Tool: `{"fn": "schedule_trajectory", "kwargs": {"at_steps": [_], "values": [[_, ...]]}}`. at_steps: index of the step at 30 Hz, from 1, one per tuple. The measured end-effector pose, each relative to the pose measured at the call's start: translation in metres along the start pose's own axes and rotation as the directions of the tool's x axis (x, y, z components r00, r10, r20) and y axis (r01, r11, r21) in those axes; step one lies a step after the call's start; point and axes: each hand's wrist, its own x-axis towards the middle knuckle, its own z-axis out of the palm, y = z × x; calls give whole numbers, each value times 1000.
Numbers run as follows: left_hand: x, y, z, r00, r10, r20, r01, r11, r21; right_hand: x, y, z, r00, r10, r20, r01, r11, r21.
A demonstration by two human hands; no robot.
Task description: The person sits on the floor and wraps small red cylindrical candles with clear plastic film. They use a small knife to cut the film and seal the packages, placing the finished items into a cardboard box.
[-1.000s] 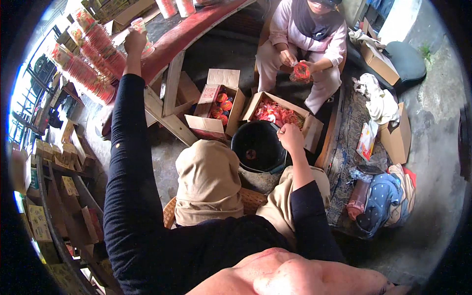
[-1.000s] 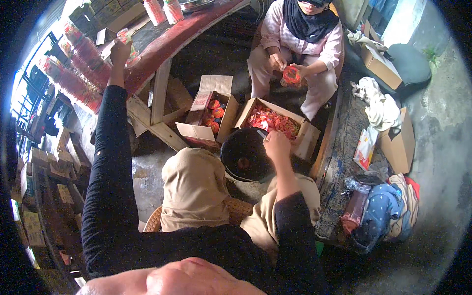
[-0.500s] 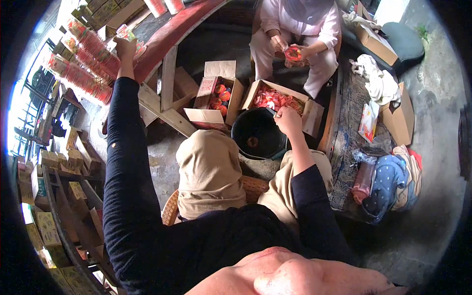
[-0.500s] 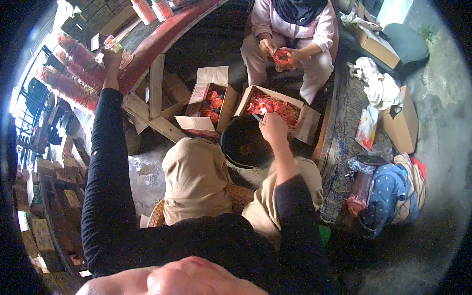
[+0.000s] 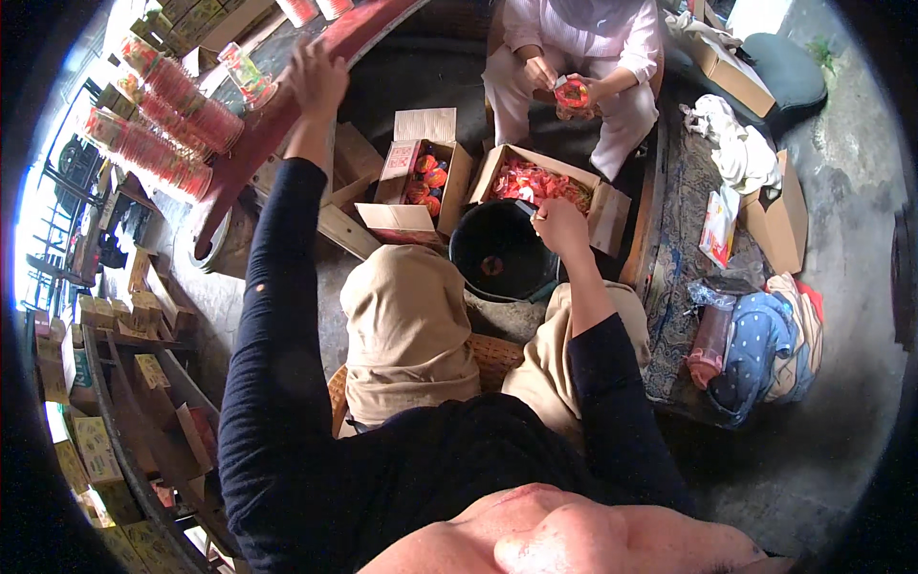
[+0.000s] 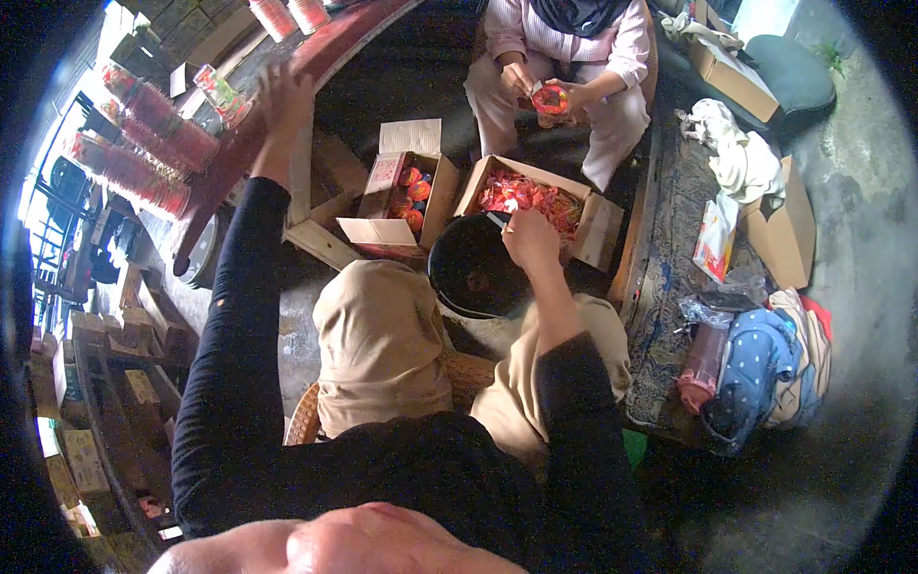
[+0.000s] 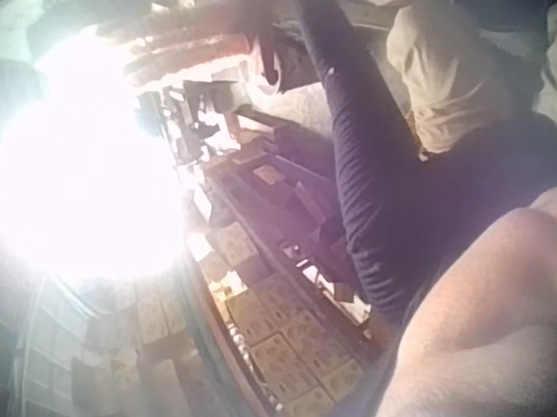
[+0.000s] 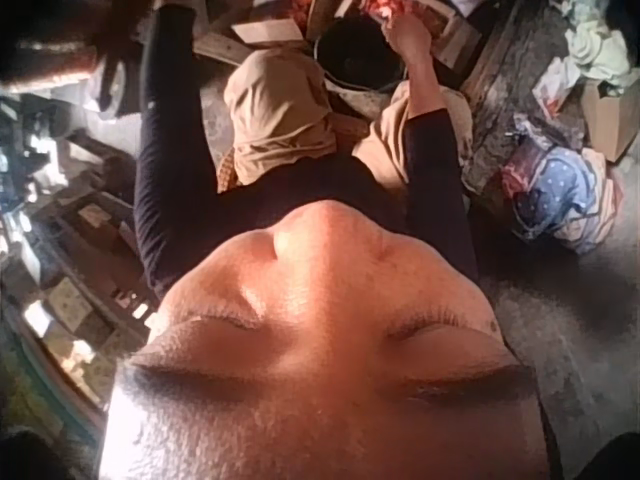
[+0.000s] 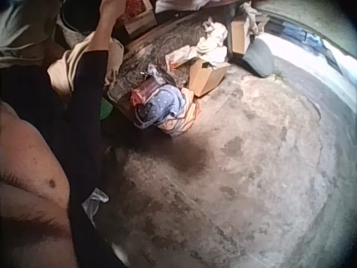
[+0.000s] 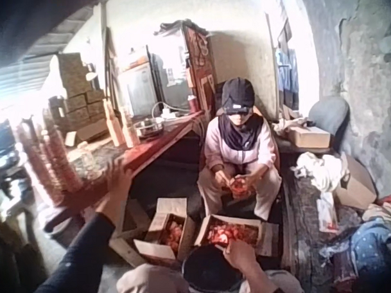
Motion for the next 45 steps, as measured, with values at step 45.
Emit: {"fn": "schedule_trajectory", "kwargs": {"at_steps": [45], "values": [[-385, 61, 187, -123, -164, 979, 254, 948, 191, 21, 21, 38, 937, 49, 346, -23, 996, -80]]}}
